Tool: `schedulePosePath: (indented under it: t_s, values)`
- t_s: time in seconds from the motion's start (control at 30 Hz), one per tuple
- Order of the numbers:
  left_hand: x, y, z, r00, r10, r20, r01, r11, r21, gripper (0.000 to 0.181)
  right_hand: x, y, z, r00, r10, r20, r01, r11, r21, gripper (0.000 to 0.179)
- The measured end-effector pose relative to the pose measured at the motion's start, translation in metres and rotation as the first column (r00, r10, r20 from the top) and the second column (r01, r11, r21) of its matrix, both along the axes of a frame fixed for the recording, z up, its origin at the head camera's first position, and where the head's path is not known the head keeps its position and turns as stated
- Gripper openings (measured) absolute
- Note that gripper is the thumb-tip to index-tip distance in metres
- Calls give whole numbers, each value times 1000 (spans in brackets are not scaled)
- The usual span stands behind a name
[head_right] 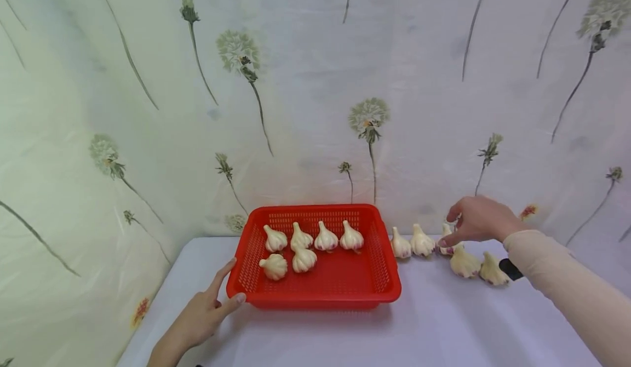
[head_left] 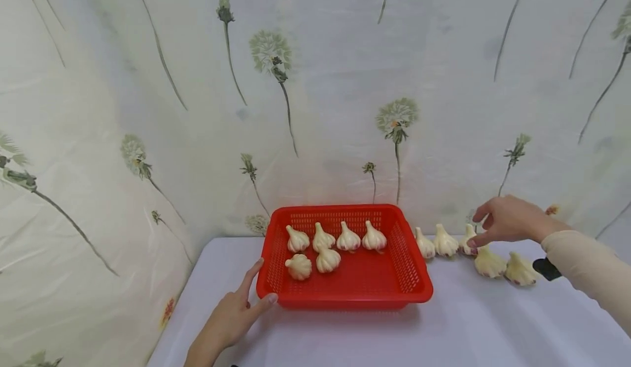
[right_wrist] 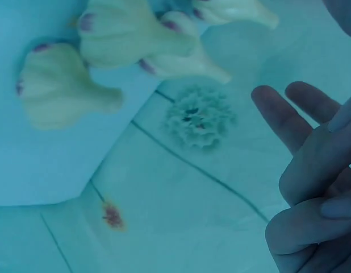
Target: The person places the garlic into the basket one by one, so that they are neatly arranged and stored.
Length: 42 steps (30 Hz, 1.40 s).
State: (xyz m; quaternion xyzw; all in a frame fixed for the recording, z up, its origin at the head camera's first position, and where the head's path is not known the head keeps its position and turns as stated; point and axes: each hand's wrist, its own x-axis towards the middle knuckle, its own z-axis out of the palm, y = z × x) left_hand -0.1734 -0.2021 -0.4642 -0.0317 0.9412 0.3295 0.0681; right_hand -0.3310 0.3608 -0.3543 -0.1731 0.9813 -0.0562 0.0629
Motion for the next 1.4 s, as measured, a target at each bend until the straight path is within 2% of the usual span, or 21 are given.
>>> schedulePosePath:
  t_s: [0.23,0.53,0.67,0.83,1.0,1.23,1.4]
  values:
    - [-1,-4,1,1000,10,-1,-10,1000,-9,86,9,31,-29,999,-18,46,18,1000,-7,69]
    - [-3,-1,1,1000,8,2,-8,1000,4,84,11,45,-69,994,-85,71,88,995,-38,73]
    - [-3,0,2,1000,9,-3,-9,1000,-5,83,11,45,-76,995,-97,34,98,995,-20,74]
    - [-1,0,2,1000,3,-7,-3,1000,-6,83,16,45,-85,995,-70,-68,71,997,9,70]
    - [0,1,1,1000,6,5,-6,1000,-3,84,19,46,-93,991,-71,-116,73,997,9,70]
    - [1,0,-1,1000,6,-12,-6,1000,2,83,19,45,-102,985,-89,-146,89,996,-4,73]
    - [1,0,-2,1000,1,-26,-1,1000,0,81,19,44,-101,989,-99,-112,101,995,9,71]
